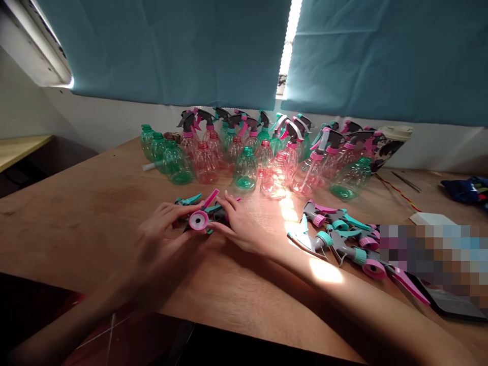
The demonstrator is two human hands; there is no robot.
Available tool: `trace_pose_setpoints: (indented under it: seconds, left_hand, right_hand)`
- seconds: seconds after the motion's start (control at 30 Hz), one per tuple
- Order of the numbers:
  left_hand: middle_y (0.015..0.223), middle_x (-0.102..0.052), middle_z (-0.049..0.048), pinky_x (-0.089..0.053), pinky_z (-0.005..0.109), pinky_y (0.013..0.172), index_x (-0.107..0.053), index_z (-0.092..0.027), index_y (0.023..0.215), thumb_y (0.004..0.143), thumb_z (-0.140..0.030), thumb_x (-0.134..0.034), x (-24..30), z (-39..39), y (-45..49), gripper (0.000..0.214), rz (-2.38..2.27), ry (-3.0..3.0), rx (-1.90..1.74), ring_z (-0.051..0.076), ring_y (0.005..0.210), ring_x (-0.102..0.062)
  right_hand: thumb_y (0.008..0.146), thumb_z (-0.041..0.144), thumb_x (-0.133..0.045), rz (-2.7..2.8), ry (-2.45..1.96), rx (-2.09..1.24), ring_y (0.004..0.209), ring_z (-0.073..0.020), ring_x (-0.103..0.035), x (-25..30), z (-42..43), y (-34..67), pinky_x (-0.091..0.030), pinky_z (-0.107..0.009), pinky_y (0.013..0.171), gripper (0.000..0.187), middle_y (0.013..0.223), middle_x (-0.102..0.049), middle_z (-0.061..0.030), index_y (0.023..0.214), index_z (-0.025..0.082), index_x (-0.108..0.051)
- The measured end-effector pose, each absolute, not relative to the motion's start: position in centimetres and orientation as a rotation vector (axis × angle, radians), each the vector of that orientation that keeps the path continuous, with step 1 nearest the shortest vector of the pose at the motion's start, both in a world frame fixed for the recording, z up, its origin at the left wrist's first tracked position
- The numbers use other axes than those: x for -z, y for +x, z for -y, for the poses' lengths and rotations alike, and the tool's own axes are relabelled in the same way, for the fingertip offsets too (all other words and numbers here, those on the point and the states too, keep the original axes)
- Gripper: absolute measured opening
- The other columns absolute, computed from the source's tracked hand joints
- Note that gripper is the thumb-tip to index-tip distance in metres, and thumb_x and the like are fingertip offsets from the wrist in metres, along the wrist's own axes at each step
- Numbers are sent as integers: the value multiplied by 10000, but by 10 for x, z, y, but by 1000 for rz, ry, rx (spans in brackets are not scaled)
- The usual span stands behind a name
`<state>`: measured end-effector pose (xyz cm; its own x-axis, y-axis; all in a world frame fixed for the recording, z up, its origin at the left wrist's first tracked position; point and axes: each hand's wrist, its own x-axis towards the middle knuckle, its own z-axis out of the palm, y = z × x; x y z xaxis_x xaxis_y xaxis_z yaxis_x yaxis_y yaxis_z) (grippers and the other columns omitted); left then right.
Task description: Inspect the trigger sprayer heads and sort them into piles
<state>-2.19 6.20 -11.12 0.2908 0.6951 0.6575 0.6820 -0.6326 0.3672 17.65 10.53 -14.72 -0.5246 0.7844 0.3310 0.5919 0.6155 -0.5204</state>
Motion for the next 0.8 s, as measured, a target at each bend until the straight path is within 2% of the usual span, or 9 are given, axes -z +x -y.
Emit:
trace_pose_setpoints:
  seconds: [0.1,0.17,0.27,0.33,0.47,0.53,0.63,0.7,0.8]
  left_hand:
    - [1047,-685,19,-488,360,871,-640,-249,1117,805,-204,-707,112,-59,-11,322,-1298,2415,-1234,216,1003,-591]
    - [1027,-676,22,-481,366,876,-648,-242,1089,817,-187,-682,111,-55,1,279,-1265,2370,-1143,215,990,-585]
    - [1023,-658,34,-456,381,917,-651,-227,1052,836,-154,-636,109,-54,22,228,-1171,2357,-1052,220,1007,-574]
    - [1027,-640,38,-452,370,920,-642,-218,1047,833,-121,-621,110,-58,38,237,-1107,2353,-999,219,1021,-568]
    - [1057,-603,39,-475,307,826,-614,-198,1078,813,-72,-610,118,-73,70,294,-1008,2392,-808,187,938,-585]
    - [1055,-601,41,-477,298,777,-606,-192,1102,818,-103,-618,125,-79,83,297,-977,2450,-649,183,887,-589]
    - [1085,-600,46,-473,306,793,-602,-190,1121,847,-177,-621,136,-85,96,275,-936,2508,-519,194,915,-589]
    - [1092,-599,44,-468,305,810,-606,-199,1117,870,-199,-604,140,-88,99,247,-928,2513,-523,196,950,-585]
    - [1073,-612,34,-462,298,809,-610,-213,1120,885,-202,-593,142,-92,98,235,-929,2458,-562,192,954,-583]
  right_hand:
    - [956,497,-418,2244,-1043,-475,1393,-264,-329,138,-111,186,-307,-484,1126,554,1479,-379,-190,1387,150,-398]
    - [959,460,-440,2197,-1046,-436,1344,-259,-404,133,-107,203,-332,-494,1106,478,1422,-459,-162,1344,177,-439]
    - [966,390,-446,2066,-1079,-416,1194,-241,-547,128,-94,234,-426,-473,1026,336,1256,-598,-93,1258,236,-508]
    - [957,351,-459,1973,-1129,-406,1095,-239,-603,127,-83,255,-481,-448,957,269,1159,-640,-75,1187,252,-558]
    - [908,355,-529,1824,-1249,-399,967,-252,-645,130,-72,282,-525,-433,851,219,1067,-669,-73,1087,255,-606]
    - [904,392,-531,1748,-1296,-423,847,-234,-658,134,-72,288,-541,-394,766,202,950,-688,-63,986,233,-625]
    - [916,412,-507,1727,-1306,-441,745,-198,-640,139,-69,291,-525,-330,691,236,844,-680,-48,887,208,-622]
    - [930,403,-488,1754,-1286,-480,699,-178,-628,141,-61,291,-511,-306,668,231,809,-670,-35,915,209,-613]
    - [922,398,-511,1910,-1230,-654,598,-157,-601,144,-44,291,-498,-302,611,261,814,-662,-24,1117,228,-549]
